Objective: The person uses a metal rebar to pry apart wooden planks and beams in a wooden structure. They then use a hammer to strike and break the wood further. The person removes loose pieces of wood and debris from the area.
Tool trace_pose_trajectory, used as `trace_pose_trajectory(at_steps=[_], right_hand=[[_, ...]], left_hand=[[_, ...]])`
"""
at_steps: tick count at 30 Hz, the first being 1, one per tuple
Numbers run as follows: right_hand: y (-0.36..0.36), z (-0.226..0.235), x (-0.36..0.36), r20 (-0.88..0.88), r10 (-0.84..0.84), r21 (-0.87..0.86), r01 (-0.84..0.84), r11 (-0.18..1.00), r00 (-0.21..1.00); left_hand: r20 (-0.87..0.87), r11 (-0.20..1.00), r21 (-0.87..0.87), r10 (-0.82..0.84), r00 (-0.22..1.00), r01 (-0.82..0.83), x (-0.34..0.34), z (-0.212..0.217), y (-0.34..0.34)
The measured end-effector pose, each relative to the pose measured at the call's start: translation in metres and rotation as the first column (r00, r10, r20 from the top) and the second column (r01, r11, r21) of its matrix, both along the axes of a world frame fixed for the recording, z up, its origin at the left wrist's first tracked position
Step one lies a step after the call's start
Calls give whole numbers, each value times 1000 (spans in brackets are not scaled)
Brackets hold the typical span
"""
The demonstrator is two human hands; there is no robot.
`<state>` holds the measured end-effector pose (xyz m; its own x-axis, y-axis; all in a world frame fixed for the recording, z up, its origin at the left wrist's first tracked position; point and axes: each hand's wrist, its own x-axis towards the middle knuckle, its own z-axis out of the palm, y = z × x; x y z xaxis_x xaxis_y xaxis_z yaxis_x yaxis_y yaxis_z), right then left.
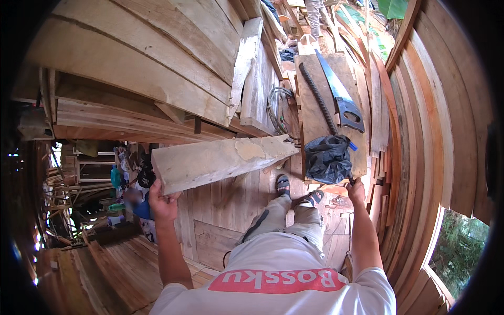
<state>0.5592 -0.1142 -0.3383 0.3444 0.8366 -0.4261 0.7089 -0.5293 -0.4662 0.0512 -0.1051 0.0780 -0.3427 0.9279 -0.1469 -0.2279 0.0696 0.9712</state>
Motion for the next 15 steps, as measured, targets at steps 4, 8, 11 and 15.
trace_pose_trajectory(at_steps=[4, 8, 11, 15], right_hand=[[-3, -12, -1, 5, -4, -11, 4, 1000, 1000], [4, -15, 4, 8, 33, -6, -33, 999, 999], [9, -19, 11, -17, 40, -30, -40, 999, 999], [5, -15, 10, -123, 86, 32, -83, 996, 989]], left_hand=[[0, 999, 14, 37, 999, -37, 0, -5, -16], [18, 998, 30, -54, 998, 54, -13, -17, -26], [18, 996, -3, -91, 996, 91, -12, -14, -24], [32, 980, -168, -103, 994, 107, -10, -2, -22]])
